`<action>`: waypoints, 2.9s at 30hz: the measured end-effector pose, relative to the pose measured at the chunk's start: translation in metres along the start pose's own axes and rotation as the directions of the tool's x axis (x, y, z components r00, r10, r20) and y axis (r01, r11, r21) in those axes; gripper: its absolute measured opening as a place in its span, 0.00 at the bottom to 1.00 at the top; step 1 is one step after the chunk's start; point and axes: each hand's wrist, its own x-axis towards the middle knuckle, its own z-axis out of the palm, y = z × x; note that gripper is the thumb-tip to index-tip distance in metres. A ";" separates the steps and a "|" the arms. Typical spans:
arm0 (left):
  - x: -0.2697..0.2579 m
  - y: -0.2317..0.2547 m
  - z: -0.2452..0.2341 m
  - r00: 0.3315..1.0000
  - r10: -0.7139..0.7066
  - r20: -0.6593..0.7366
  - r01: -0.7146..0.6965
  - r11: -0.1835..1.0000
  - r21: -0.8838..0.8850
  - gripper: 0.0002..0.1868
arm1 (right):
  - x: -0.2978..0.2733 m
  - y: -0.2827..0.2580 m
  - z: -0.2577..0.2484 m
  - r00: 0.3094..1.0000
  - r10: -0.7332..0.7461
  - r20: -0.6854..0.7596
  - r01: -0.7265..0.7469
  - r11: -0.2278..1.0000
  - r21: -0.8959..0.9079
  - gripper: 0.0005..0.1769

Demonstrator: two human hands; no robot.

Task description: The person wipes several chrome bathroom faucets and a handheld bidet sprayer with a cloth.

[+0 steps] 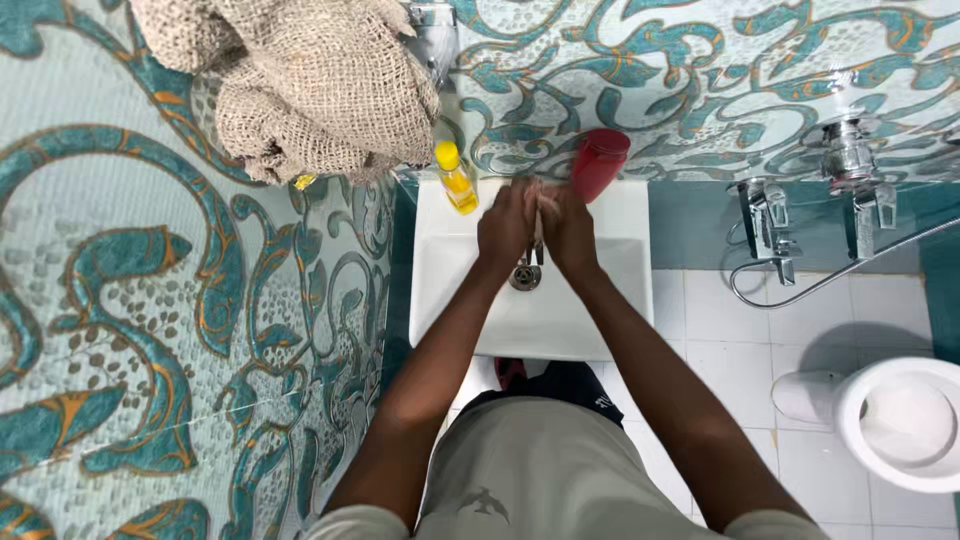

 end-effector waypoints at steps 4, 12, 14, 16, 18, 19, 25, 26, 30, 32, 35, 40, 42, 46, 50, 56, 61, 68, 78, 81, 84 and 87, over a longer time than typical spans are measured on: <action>0.038 0.002 0.003 0.999 -0.039 0.004 0.039 0.999 -0.015 0.12 | 0.031 0.010 0.006 1.000 0.002 0.007 -0.002 0.999 0.043 0.14; 0.017 0.035 -0.056 0.966 0.142 -0.215 -0.209 0.920 -0.331 0.14 | 0.010 -0.043 -0.032 0.994 0.041 -0.102 -0.043 0.999 -0.019 0.19; -0.001 0.030 -0.057 0.995 -0.022 0.093 0.049 0.956 -0.289 0.18 | -0.001 -0.045 -0.039 0.997 0.078 0.003 -0.078 0.997 -0.030 0.22; -0.015 0.024 -0.051 0.949 -0.132 0.285 0.199 0.955 -0.218 0.20 | -0.012 -0.044 -0.037 0.989 0.069 0.132 -0.055 0.993 -0.102 0.25; -0.022 0.018 -0.042 0.911 -0.181 0.371 0.258 0.952 -0.168 0.20 | -0.019 -0.040 -0.033 0.997 -0.016 0.069 0.030 0.978 -0.204 0.22; -0.018 0.014 -0.038 0.923 -0.156 0.352 0.241 0.947 -0.213 0.19 | -0.018 -0.035 -0.031 0.997 -0.063 0.039 0.070 0.964 -0.256 0.21; 0.020 -0.005 -0.018 0.931 -0.181 0.318 0.241 0.957 -0.161 0.18 | 0.006 0.004 -0.004 0.987 0.159 0.034 -0.158 0.986 -0.044 0.14; 0.036 -0.007 -0.013 0.911 -0.217 0.350 0.279 0.951 -0.135 0.18 | 0.011 0.011 0.001 0.997 0.080 0.017 -0.079 0.994 -0.075 0.13; 0.019 -0.003 -0.012 0.979 -0.113 0.168 0.138 0.979 -0.147 0.20 | 0.010 0.018 0.008 0.995 -0.076 0.067 0.091 0.958 -0.270 0.17; -0.012 0.003 -0.021 0.992 -0.047 0.117 0.074 0.970 -0.232 0.23 | -0.011 0.003 0.004 0.976 0.169 0.138 -0.126 0.952 -0.278 0.21; -0.048 0.014 -0.038 0.999 0.032 -0.015 -0.036 0.912 -0.408 0.16 | -0.042 -0.023 -0.007 0.945 0.293 0.144 -0.281 0.955 -0.099 0.23; -0.029 0.011 -0.048 0.987 -0.001 0.163 0.056 0.942 -0.332 0.12 | -0.025 -0.013 -0.013 0.976 0.157 0.148 -0.168 0.984 0.063 0.20; -0.015 0.007 -0.044 0.971 -0.035 0.238 0.099 0.960 -0.263 0.11 | -0.016 0.002 -0.017 0.989 0.018 0.145 -0.031 0.996 0.089 0.20; 0.036 0.002 -0.023 0.961 -0.119 0.248 0.160 0.975 -0.152 0.14 | 0.017 0.025 0.006 0.999 0.046 0.011 -0.046 0.999 0.002 0.15; 0.032 0.008 -0.016 0.995 -0.053 0.090 0.068 0.983 -0.172 0.12 | 0.015 0.023 0.010 0.991 0.129 -0.022 -0.130 0.990 -0.054 0.16; -0.059 0.004 -0.027 0.996 -0.002 0.085 0.030 0.943 -0.332 0.10 | -0.060 -0.015 -0.006 0.993 0.109 0.036 -0.109 0.994 -0.008 0.18; -0.089 0.009 -0.036 0.979 -0.123 0.165 0.183 0.885 -0.429 0.12 | -0.084 -0.018 -0.016 0.965 0.243 0.098 -0.255 0.957 0.138 0.20; -0.030 -0.015 0.002 0.986 -0.147 0.081 0.168 0.854 -0.492 0.11 | -0.030 0.031 0.009 0.913 0.396 0.100 -0.406 0.904 0.136 0.23; -0.076 -0.021 -0.004 0.885 -0.281 0.371 0.435 0.782 -0.446 0.14 | -0.078 0.014 -0.008 0.846 0.467 0.255 -0.493 0.869 0.044 0.24; -0.068 -0.028 0.011 0.891 -0.310 0.332 0.437 0.784 -0.440 0.13 | -0.061 0.029 -0.001 0.850 0.467 0.243 -0.485 0.874 0.017 0.21; -0.031 -0.030 0.020 0.950 -0.243 0.194 0.309 0.807 -0.503 0.12 | -0.020 0.041 0.012 0.803 0.563 0.195 -0.596 0.770 0.228 0.23; -0.033 -0.014 0.011 0.988 -0.148 -0.034 0.108 0.843 -0.527 0.11 | -0.029 0.029 0.011 0.929 0.368 0.051 -0.371 0.925 0.082 0.26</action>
